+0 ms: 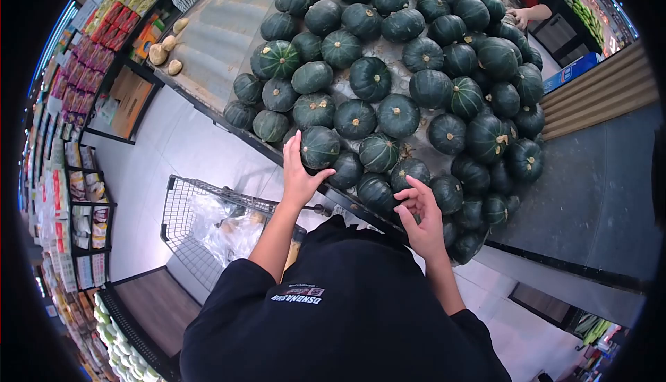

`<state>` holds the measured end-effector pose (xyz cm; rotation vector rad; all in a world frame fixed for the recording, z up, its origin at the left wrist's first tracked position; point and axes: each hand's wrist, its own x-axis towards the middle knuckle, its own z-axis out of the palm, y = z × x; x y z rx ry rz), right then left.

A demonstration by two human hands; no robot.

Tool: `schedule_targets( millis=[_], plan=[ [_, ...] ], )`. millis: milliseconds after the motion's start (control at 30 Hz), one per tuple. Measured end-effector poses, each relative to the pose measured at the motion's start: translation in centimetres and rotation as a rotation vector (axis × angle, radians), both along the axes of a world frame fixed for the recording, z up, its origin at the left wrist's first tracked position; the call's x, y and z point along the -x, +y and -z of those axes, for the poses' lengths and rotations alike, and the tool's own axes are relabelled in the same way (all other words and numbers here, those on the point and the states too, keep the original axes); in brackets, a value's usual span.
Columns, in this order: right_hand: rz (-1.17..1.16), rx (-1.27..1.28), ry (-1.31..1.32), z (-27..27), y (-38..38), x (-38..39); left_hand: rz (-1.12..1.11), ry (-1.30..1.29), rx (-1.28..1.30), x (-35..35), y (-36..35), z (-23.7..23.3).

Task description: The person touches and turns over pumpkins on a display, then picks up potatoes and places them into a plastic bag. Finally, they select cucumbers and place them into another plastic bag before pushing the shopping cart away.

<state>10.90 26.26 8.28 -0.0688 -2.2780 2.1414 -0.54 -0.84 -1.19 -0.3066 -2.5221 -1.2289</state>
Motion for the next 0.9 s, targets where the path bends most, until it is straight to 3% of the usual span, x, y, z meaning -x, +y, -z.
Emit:
schedule_targets(
  millis=[167, 300, 367, 400, 500, 567, 633, 667, 833, 900],
  plan=[
    [0.016, -0.023, -0.007, -0.3, 0.2, -0.4, -0.003, 0.05, -0.026, 0.1, 0.4, -0.5],
    [0.031, -0.077, -0.007, -0.2, 0.8, -1.1, -0.111, 0.256, -0.046, 2.3, 1.4, -3.4],
    [0.049, -0.061, -0.009, 0.0, 0.9, -1.5, -0.058, 0.057, -0.044, 4.8, 2.8, -6.9],
    [0.056, -0.044, -0.016, 0.0, 0.9, -1.6, -0.013, 0.086, 0.048, 6.7, 3.7, -7.7],
    [0.043, -0.083, -0.032, -0.4, 0.9, -2.0, -0.003, -0.082, 0.202, 12.2, 6.5, -7.6],
    [0.051, -0.084, -0.028, -0.4, 0.9, -2.3, 0.047, -0.411, 0.163, 15.0, 8.3, -7.9],
    [0.057, -0.084, -0.02, -0.3, 1.0, -2.5, 0.103, -0.502, -0.046, 16.4, 9.9, -6.5],
    [0.065, -0.086, -0.031, -0.3, 1.1, -2.8, 0.031, -0.508, 0.004, 16.8, 10.7, -5.9],
    [0.096, -0.104, -0.06, -0.2, 1.5, -3.6, -0.031, -0.396, 0.0, 16.2, 12.4, -6.6],
    [0.107, -0.094, -0.075, -0.3, 1.6, -3.6, 0.091, -0.087, 0.08, 15.7, 12.1, -6.7]
  ],
)
